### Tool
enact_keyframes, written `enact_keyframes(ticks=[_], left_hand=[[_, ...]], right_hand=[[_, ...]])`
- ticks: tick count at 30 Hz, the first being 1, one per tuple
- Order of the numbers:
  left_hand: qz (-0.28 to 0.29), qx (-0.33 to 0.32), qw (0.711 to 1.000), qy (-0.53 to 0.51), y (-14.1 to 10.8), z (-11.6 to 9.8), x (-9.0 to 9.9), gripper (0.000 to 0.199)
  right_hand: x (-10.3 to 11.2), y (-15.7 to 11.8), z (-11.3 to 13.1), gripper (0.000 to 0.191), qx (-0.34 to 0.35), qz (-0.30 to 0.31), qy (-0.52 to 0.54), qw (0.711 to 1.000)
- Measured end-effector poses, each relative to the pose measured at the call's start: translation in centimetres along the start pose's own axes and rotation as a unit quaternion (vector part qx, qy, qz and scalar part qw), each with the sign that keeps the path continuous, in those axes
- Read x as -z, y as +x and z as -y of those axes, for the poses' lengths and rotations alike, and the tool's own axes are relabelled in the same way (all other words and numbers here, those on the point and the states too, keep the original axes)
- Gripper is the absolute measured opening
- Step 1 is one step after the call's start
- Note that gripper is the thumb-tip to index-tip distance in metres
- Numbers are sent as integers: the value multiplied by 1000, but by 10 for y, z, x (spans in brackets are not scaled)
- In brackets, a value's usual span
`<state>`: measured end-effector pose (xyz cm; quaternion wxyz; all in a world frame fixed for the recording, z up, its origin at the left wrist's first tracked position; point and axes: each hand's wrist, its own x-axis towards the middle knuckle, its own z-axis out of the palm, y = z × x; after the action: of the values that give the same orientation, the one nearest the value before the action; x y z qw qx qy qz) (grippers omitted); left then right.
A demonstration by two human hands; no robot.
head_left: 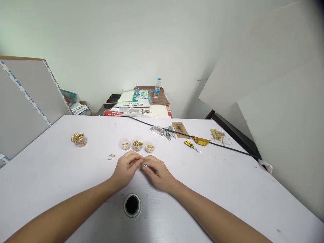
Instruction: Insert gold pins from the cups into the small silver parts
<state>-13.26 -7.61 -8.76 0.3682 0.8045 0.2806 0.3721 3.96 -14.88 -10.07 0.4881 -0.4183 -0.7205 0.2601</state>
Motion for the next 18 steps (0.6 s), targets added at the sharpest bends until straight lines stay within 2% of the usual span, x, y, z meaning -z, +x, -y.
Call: enact_keyframes(ticks=[4,6,8,10,13,15,18], left_hand=[[21,-40,998,32,-2,3,2,13],[43,-89,993,67,-1,2,5,15],[75,-160,975,136,1,1,8,21],[94,-221,945,222,3,0,11,22],[88,-266,911,301,6,-1,14,20],[81,-275,913,290,7,0,14,19],[70,-257,940,214,6,2,13,16]], right_hand=[[2,-1,0,36,-19,11,8,1000],[3,-1,0,39,-31,10,7,999],[4,-1,-1,41,-37,0,-6,999],[5,-1,-3,45,-37,0,-19,999],[5,-1,-4,49,-32,21,-26,999],[5,0,-4,50,-32,36,-27,998],[6,0,-2,50,-38,43,-21,998]])
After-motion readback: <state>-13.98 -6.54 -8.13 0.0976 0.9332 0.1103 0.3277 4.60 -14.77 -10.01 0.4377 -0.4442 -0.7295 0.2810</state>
